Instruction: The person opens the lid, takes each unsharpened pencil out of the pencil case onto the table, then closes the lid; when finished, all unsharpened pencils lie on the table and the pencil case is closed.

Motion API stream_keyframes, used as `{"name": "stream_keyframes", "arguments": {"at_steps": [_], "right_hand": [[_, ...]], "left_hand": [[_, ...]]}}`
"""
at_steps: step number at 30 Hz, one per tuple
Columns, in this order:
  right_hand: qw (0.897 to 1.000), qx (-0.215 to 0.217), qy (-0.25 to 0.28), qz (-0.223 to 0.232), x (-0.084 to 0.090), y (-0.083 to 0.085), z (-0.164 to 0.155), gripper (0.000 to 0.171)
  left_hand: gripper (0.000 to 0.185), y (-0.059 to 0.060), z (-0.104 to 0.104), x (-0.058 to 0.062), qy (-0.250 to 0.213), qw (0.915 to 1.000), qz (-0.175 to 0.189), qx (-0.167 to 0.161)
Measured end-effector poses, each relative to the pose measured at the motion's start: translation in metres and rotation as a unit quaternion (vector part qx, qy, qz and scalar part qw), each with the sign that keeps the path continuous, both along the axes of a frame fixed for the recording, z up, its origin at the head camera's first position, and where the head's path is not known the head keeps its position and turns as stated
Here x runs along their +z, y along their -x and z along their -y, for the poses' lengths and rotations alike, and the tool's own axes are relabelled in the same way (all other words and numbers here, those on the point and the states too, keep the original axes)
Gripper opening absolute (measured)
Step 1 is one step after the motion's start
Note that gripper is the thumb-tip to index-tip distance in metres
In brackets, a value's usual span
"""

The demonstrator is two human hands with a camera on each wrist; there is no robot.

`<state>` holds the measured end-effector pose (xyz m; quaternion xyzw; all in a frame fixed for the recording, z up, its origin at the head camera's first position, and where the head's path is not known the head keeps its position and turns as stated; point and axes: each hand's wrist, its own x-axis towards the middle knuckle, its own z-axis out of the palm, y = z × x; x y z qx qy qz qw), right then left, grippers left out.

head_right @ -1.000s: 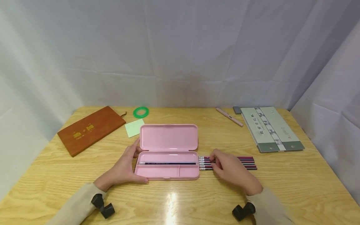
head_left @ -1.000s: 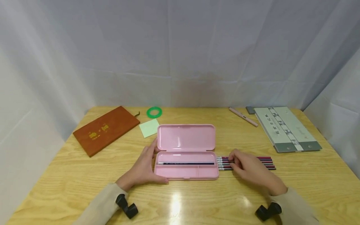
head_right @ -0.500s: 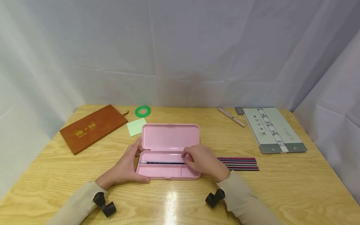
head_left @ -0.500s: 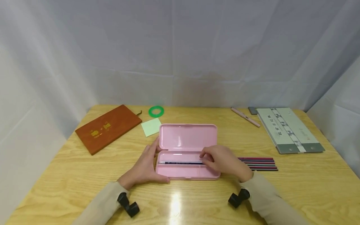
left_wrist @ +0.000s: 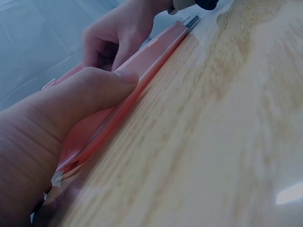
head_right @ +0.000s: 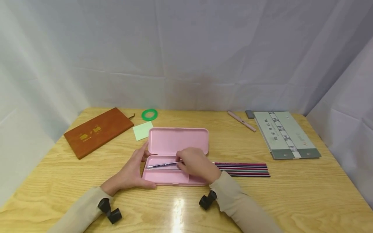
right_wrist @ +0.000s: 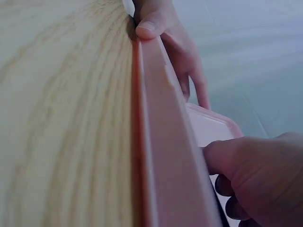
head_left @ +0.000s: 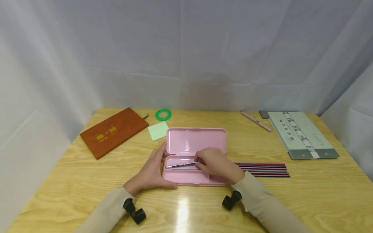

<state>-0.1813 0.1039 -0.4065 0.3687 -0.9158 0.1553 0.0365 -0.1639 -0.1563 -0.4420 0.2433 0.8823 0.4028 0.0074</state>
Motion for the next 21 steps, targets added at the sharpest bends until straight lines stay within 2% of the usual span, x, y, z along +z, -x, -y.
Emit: {"name": "stream_keyframes", "arguments": {"at_steps": [5,9,17,21], "right_hand": [[0.999,-0.016,0.047,-0.003,0.008,-0.009,-0.017,0.007],[0.997,-0.035,0.070,0.000,0.009,-0.021,-0.050,0.006],[0.986,-0.142,0.079,-0.022,-0.009,-0.058,-0.128,0.009],[0.982,-0.169,0.085,-0.024,-0.014,-0.077,-0.157,0.014]], "left_hand": [[0.149,0.001,-0.001,0.000,-0.008,0.9999,-0.009,-0.003],[0.148,0.001,-0.003,0.001,-0.006,0.9998,-0.016,-0.010],[0.147,0.000,-0.003,0.003,-0.003,0.9998,-0.015,-0.009],[0.149,0.000,-0.003,0.002,-0.009,0.9998,-0.015,-0.006]]}}
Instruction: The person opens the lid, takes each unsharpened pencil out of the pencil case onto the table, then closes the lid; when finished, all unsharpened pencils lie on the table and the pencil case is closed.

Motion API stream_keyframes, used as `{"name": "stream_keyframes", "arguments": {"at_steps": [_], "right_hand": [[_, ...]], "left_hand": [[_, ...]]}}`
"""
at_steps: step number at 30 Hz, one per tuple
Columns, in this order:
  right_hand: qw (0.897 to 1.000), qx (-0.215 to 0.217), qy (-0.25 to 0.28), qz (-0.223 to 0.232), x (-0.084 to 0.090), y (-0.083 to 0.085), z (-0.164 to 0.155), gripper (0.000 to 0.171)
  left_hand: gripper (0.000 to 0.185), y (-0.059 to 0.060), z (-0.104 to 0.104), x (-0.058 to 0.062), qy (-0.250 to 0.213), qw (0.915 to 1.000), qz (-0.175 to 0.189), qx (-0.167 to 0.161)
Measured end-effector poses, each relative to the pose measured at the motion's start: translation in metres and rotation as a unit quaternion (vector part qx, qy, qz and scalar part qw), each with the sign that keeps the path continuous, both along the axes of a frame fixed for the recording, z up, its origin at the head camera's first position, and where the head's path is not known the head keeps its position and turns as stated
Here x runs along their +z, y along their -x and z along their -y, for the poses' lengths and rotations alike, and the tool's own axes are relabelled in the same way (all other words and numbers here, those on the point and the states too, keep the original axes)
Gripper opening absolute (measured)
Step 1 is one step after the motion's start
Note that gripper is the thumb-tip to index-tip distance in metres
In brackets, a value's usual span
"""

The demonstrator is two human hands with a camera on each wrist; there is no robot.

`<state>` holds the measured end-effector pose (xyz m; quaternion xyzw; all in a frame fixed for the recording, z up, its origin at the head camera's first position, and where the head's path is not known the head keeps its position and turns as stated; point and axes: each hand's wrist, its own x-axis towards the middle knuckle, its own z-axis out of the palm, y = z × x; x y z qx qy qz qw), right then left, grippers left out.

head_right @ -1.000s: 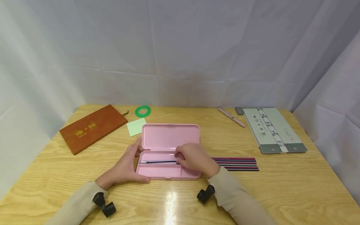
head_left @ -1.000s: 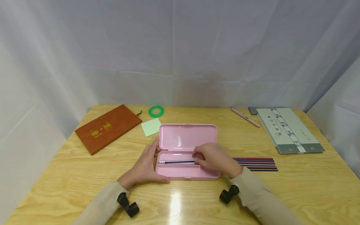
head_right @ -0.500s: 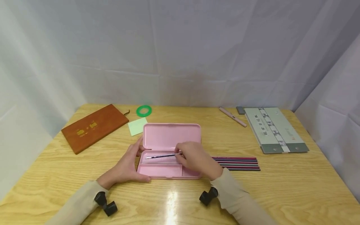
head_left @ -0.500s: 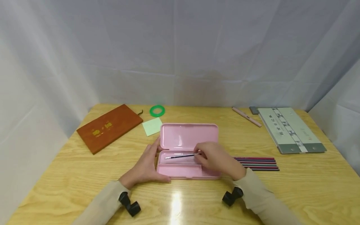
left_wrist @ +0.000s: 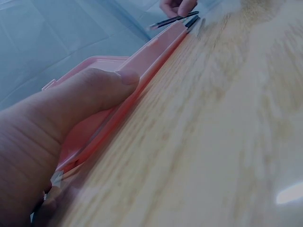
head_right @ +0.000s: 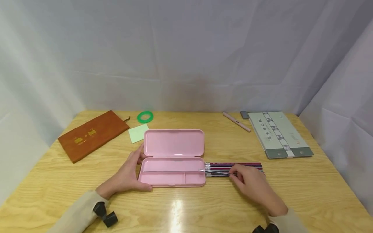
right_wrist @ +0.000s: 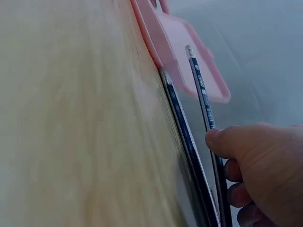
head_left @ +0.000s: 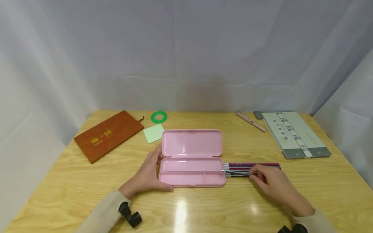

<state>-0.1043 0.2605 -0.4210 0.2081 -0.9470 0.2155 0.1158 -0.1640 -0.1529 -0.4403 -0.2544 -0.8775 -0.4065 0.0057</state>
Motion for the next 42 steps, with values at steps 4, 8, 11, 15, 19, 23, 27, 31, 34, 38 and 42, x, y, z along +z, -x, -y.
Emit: {"name": "stream_keyframes", "arguments": {"at_steps": [4,8,11,15,19,23,27,31,34,38,42], "right_hand": [[1.000,-0.005,0.008,-0.002,-0.004,-0.011,-0.020,0.019],[1.000,-0.003,0.007,0.007,-0.009,-0.017,-0.032,0.021],[1.000,0.004,0.001,0.003,-0.013,-0.016,-0.031,0.021],[1.000,0.003,-0.001,-0.003,-0.013,-0.011,-0.021,0.021],[0.999,-0.004,-0.003,0.032,-0.007,-0.003,-0.004,0.019],[0.997,0.002,-0.015,0.070,-0.002,0.005,0.015,0.017],[0.998,0.025,-0.005,0.057,0.000,0.015,0.033,0.015],[0.998,0.049,0.014,0.024,0.000,0.026,0.054,0.013],[0.997,0.077,0.017,-0.010,0.000,0.033,0.072,0.012],[0.993,0.116,0.000,-0.034,0.001,0.040,0.095,0.014],[0.991,0.135,-0.021,-0.015,0.003,0.045,0.111,0.015]], "left_hand": [[0.148,0.001,0.002,-0.002,-0.005,1.0000,-0.005,0.003],[0.147,0.000,0.001,-0.004,-0.003,1.0000,-0.002,-0.001],[0.147,-0.001,0.002,-0.003,-0.002,1.0000,0.000,0.001],[0.147,-0.002,0.002,-0.003,0.003,1.0000,-0.001,0.005],[0.147,-0.002,0.002,-0.002,0.010,0.9999,-0.001,0.006],[0.147,-0.002,0.002,-0.001,0.011,0.9999,0.001,0.007],[0.147,-0.001,0.001,0.000,0.009,0.9999,0.003,0.006],[0.147,0.000,0.002,-0.001,0.004,1.0000,0.000,0.006],[0.147,0.000,0.002,-0.001,0.004,1.0000,-0.001,0.006],[0.148,0.000,0.002,-0.002,0.008,1.0000,-0.001,0.004],[0.148,-0.001,0.002,-0.001,-0.001,1.0000,0.008,0.006]]}}
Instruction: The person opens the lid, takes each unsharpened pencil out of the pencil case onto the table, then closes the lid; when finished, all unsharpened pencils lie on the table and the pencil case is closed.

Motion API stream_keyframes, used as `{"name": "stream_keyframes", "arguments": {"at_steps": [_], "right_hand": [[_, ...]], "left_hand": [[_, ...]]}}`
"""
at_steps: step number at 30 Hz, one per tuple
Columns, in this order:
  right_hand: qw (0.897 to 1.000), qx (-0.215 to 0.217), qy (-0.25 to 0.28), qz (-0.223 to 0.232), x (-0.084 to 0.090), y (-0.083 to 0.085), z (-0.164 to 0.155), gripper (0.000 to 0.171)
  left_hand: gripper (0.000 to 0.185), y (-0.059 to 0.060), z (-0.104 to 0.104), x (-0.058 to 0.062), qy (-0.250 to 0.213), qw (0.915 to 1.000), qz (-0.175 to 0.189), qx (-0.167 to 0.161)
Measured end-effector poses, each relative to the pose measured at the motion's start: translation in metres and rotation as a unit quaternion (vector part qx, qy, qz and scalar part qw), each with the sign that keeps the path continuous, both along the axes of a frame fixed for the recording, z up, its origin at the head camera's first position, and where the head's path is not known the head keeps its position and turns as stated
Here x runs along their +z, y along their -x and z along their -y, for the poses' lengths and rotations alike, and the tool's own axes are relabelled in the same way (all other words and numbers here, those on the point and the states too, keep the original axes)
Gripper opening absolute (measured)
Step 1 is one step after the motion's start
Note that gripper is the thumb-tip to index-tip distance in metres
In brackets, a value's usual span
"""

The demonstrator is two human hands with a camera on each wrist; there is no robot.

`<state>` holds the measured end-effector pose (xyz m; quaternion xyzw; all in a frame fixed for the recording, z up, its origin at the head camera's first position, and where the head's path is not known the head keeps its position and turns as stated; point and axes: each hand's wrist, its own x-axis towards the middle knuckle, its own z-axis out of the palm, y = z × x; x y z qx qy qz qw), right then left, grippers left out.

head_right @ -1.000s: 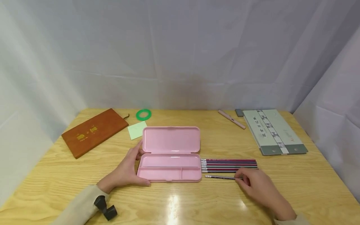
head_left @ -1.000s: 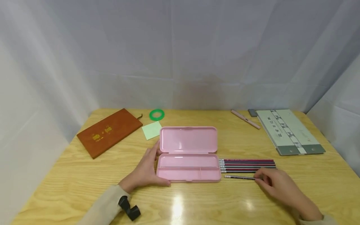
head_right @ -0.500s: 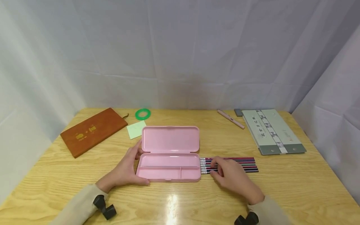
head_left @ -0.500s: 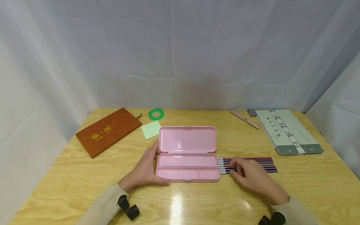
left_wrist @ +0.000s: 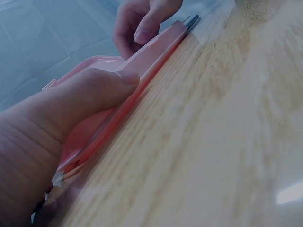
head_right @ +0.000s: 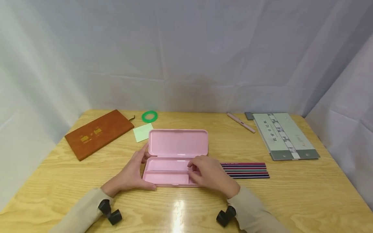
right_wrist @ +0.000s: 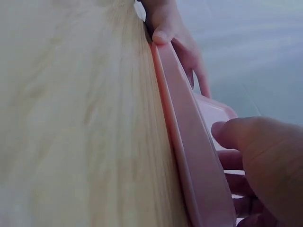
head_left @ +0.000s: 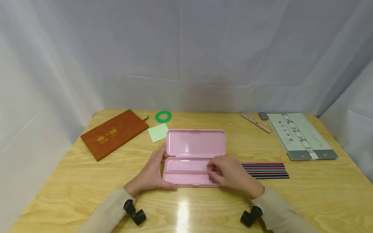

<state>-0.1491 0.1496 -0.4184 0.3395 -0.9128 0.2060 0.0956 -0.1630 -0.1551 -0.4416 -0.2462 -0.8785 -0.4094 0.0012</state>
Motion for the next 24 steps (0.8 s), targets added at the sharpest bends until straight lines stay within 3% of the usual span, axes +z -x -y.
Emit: {"name": "stream_keyframes", "arguments": {"at_steps": [12,21,24], "right_hand": [[0.997,0.004,-0.035,0.065,0.0053,0.0067,0.0097,0.008],[0.987,0.020,0.042,0.156,0.0087,0.0104,0.0054,0.004],[0.984,0.034,0.063,0.163,0.0098,0.0104,0.0025,0.004]], "left_hand": [[0.148,-0.0029,-0.0004,0.0035,0.011,0.9999,0.002,0.004],[0.147,-0.0029,0.0005,0.0047,0.014,0.9999,0.001,0.002],[0.147,-0.0029,0.0000,0.0044,0.013,0.9999,0.003,0.002]]}}
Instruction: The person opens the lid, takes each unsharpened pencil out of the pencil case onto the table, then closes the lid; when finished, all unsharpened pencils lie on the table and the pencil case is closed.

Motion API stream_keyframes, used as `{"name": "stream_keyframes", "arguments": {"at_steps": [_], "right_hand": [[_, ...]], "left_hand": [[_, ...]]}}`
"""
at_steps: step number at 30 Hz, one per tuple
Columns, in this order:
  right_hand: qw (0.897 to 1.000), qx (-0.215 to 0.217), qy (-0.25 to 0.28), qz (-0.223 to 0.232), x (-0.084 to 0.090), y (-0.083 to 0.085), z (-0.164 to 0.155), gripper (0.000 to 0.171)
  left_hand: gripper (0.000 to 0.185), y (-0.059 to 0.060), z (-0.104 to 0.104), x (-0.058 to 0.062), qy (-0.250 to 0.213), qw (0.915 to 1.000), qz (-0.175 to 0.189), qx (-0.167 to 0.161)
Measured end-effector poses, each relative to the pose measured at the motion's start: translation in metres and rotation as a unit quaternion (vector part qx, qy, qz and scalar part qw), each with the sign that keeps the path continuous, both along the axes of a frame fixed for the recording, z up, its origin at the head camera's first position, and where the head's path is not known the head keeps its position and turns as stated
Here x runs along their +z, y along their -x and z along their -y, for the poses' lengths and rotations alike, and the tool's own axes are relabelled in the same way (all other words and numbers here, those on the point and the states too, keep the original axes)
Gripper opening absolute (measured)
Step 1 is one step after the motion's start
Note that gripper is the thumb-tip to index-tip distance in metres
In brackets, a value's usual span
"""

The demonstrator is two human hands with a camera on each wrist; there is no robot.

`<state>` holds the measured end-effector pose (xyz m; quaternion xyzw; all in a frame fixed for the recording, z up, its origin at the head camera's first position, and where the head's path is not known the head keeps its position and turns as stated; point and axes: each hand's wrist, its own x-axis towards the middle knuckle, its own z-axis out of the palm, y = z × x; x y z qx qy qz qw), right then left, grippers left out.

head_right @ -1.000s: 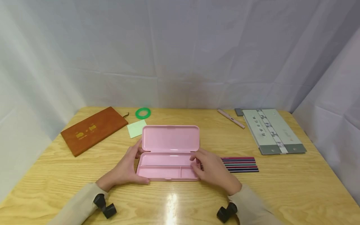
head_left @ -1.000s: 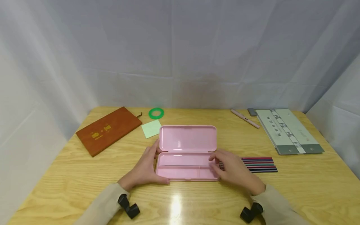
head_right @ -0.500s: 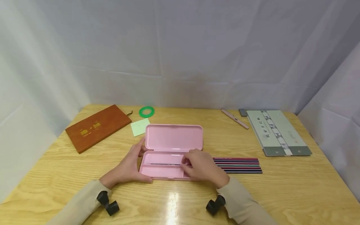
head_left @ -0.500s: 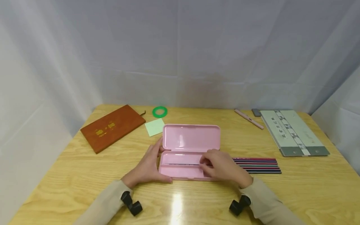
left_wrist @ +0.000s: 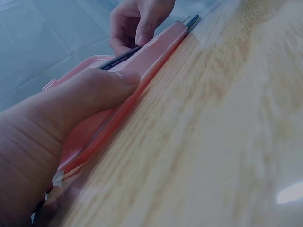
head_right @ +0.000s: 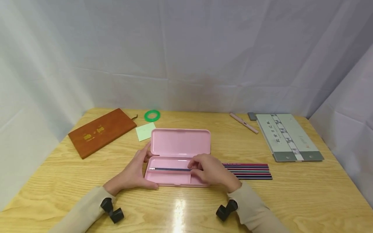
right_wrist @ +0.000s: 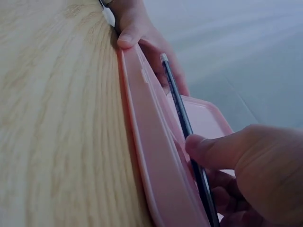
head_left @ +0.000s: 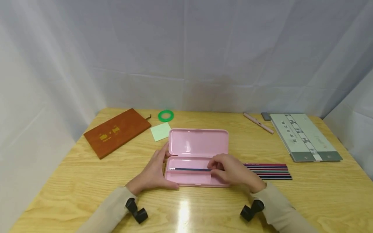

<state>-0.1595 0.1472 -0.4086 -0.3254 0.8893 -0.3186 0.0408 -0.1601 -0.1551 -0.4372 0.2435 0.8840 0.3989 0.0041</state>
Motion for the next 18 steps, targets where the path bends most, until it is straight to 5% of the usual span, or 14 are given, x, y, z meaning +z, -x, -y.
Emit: {"name": "stream_keyframes", "arguments": {"at_steps": [10,18], "right_hand": [[0.990,-0.007,0.092,-0.109,0.008,-0.019,-0.034,0.015],[0.982,-0.078,0.067,-0.158,-0.001,-0.049,-0.109,0.030]], "left_hand": [[0.147,0.001,-0.002,-0.001,-0.003,1.0000,-0.002,-0.001],[0.147,0.000,0.000,-0.002,-0.006,1.0000,-0.003,-0.004]]}}
